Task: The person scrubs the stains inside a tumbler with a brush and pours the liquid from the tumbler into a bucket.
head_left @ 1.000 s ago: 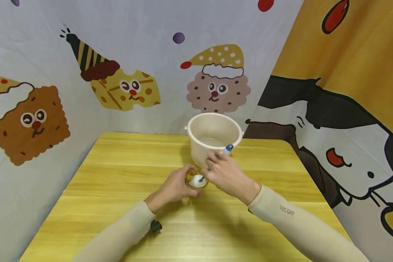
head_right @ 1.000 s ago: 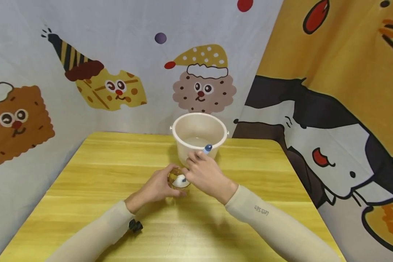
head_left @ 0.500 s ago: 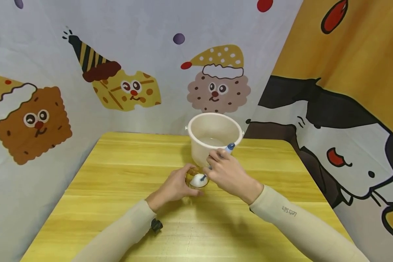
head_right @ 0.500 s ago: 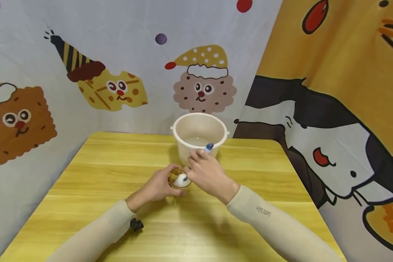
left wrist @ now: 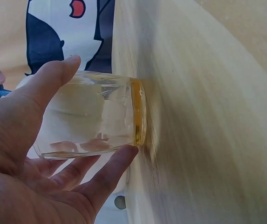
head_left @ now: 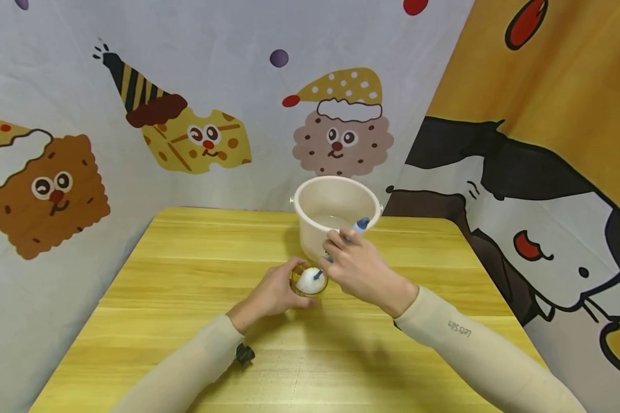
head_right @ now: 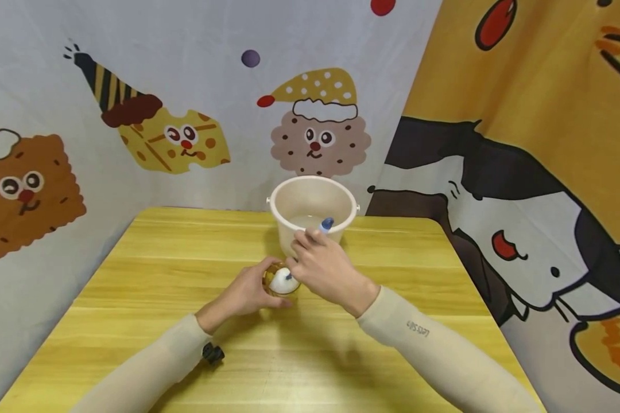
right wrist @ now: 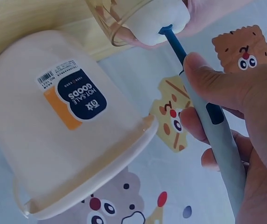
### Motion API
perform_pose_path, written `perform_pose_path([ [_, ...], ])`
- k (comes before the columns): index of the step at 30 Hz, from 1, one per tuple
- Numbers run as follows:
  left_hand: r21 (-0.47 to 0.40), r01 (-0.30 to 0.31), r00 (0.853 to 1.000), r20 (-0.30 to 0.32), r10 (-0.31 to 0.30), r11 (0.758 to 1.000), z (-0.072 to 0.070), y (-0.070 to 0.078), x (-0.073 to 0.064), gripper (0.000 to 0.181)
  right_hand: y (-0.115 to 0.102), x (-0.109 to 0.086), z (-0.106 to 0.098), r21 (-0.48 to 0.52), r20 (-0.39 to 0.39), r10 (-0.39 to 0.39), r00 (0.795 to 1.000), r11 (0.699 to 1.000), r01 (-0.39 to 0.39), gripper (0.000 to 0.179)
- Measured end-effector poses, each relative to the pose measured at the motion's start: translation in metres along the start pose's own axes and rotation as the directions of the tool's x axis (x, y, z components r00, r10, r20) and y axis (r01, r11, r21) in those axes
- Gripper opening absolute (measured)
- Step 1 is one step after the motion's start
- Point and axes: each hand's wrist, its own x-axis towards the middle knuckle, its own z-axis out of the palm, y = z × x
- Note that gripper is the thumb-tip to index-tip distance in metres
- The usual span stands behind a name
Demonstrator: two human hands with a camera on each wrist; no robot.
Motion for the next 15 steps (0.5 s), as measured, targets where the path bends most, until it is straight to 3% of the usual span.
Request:
perform_pose_path([
  [15, 0.016, -0.008, 1.000, 0.023, 0.008, 1.000, -0.002, 0.000, -0.001, 0.089, 0.008, 0.012, -0.010, -0.019, -0.020, -0.004, 1.000, 1.000, 0.003, 0.017],
])
